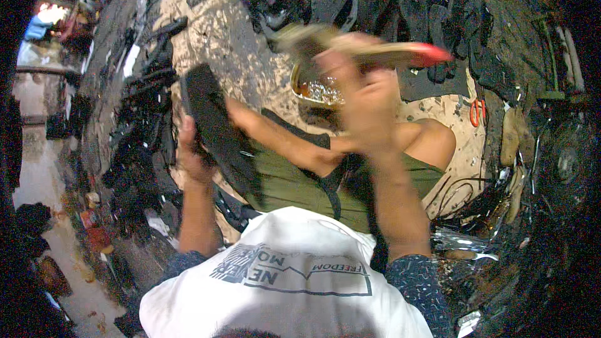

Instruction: The person sits on the floor and repeatedly paints black sandals with a brush dipped in a small container of liquid. They handle each sandal one at a time, applying the liquid to the surface and then placing the sandal back on the floor.

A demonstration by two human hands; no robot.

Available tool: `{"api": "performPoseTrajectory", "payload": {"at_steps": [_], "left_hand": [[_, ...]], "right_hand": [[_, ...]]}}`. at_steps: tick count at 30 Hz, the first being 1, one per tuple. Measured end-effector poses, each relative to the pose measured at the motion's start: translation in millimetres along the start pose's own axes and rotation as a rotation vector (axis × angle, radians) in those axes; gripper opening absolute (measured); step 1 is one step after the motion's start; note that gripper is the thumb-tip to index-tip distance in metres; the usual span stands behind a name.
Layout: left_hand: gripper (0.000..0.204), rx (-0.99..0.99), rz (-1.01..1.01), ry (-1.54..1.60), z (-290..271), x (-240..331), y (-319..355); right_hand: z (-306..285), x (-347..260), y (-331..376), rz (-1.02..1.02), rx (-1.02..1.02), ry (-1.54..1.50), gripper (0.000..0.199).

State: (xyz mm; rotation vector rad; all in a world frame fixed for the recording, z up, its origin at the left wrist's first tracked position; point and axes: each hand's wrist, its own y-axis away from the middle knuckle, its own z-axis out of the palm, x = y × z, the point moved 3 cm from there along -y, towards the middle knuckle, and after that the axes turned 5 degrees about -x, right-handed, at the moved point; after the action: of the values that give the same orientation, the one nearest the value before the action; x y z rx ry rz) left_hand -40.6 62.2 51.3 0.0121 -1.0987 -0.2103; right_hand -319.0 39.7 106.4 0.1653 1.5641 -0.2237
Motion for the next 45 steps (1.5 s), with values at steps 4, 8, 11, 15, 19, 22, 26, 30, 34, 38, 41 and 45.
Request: {"api": "performPoseTrajectory", "payload": {"at_steps": [4, 8, 11, 15, 19, 22, 26, 30, 34, 38, 41, 45], "left_hand": [[0.058, 0.022, 0.08, 0.324, 45.5, -33.4, 6.4], [0.061, -0.267, 0.118, 0.552, 65.8, -39.7, 6.5], [0.05, -0.111, 0.128, 0.434, 57.7, -36.1, -1.7], [0.055, -0.053, -0.014, 0.66, 50.9, -49.2, -7.5], [0.063, -0.143, -0.119, 0.613, 46.4, -71.2, 7.3], [0.072, -0.022, -0.273, 0.57, 34.8, -84.1, 35.1], [0.076, 0.006, -0.422, 0.472, 26.7, -90.8, 72.2], [0.071, 0.106, -0.404, 0.253, 14.1, -101.7, 85.0], [0.06, 0.129, -0.296, 0.392, 6.4, -104.4, 38.8], [0.054, 0.072, -0.153, 0.402, 24.4, -93.0, -35.8], [0.053, 0.093, -0.001, 0.373, 51.7, -88.2, -65.9], [0.055, -0.087, -0.046, 0.473, 80.0, -86.9, -69.6]], "right_hand": [[66.4, 39.9, 24.2, -0.161, -0.31, -0.03, 0.024], [66.2, 44.3, 31.5, -0.713, -0.141, 0.474, 0.026], [62.3, 31.0, 33.5, -0.604, -0.247, 0.175, 0.026], [57.1, 37.2, 36.6, -0.416, -0.315, 0.074, 0.023], [26.7, 91.6, -3.4, -0.484, -0.205, 0.359, 0.025], [4.2, 140.9, -43.4, -0.074, -0.367, 0.64, 0.032], [8.7, 149.2, -64.7, -0.113, -0.452, 1.186, 0.035], [-19.8, 140.8, -63.3, -0.183, -0.255, 0.595, 0.024], [-81.6, 115.7, -48.2, -0.632, -0.229, 0.985, 0.018], [-85.9, 60.3, -25.2, 0.042, -0.088, 0.986, 0.029], [-35.5, 33.6, 14.0, 0.207, -0.008, 0.214, 0.03], [17.7, 55.3, 24.5, -0.051, -0.112, 0.254, 0.026]]}}
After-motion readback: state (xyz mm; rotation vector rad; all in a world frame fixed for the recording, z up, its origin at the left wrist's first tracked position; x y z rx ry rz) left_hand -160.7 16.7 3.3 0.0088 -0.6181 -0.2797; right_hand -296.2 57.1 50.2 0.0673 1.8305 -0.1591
